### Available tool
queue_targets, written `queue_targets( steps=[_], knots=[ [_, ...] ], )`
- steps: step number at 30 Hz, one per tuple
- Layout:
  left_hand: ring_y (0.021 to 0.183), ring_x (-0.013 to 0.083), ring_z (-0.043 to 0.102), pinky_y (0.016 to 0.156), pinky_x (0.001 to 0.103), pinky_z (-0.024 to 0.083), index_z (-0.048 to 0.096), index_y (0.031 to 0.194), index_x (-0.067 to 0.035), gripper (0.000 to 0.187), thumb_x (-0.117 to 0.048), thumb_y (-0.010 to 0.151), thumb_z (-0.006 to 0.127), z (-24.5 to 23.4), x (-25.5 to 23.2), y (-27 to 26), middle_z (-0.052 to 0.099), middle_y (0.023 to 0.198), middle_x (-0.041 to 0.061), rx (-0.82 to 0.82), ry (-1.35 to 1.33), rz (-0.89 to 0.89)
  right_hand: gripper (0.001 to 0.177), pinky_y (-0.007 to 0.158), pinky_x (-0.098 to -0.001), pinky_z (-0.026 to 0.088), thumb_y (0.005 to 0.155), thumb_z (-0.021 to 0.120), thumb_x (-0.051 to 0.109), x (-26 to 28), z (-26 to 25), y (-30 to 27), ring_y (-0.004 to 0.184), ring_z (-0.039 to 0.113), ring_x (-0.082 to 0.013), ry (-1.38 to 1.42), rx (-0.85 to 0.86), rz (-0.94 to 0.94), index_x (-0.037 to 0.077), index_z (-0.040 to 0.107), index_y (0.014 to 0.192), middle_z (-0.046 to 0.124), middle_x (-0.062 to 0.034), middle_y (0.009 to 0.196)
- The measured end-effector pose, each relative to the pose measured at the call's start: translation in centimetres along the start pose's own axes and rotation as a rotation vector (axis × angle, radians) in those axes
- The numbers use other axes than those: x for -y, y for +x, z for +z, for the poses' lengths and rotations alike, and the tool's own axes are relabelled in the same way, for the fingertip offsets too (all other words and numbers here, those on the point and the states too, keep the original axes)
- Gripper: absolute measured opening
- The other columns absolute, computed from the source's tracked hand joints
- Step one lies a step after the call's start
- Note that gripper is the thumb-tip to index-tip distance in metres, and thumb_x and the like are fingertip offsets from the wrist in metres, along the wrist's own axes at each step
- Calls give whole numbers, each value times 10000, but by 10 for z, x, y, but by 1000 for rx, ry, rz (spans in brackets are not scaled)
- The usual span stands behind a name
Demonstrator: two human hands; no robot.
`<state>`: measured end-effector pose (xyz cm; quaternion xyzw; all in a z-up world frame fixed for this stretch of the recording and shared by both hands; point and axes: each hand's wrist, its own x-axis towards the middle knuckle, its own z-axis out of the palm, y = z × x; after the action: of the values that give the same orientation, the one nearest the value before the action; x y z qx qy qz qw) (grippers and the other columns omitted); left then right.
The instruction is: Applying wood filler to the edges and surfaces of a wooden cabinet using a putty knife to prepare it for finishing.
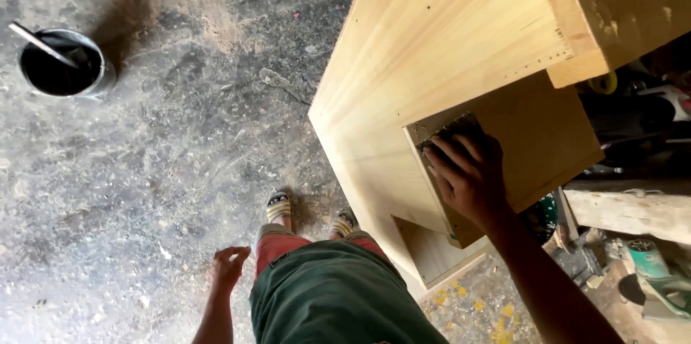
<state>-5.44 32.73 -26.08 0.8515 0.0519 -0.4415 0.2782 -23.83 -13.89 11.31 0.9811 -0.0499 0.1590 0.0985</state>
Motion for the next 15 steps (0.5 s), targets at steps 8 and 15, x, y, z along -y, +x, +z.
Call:
queue_targets(
  steps=[8,15],
  knots=[
    [1262,257,579,1025,494,441,825,1062,-158,443,-505,853,648,-15,-12,-3,751,1087,121,-41,50,60,197,948,-605,402,924,734,128,3,18,-7,1134,603,-246,-81,-67,-70,153,755,1118,729,-18,1264],
    [1264,308,592,1039,530,469,811,1105,-171,448,-512,845,684,-8,-12,-10,584,1441,114,-41,45,24,206,896,-574,395,904,733,163,-10,12,-12,1110,631,-234,66,25,-82,181,769,1106,740,8,1232]
  ],
)
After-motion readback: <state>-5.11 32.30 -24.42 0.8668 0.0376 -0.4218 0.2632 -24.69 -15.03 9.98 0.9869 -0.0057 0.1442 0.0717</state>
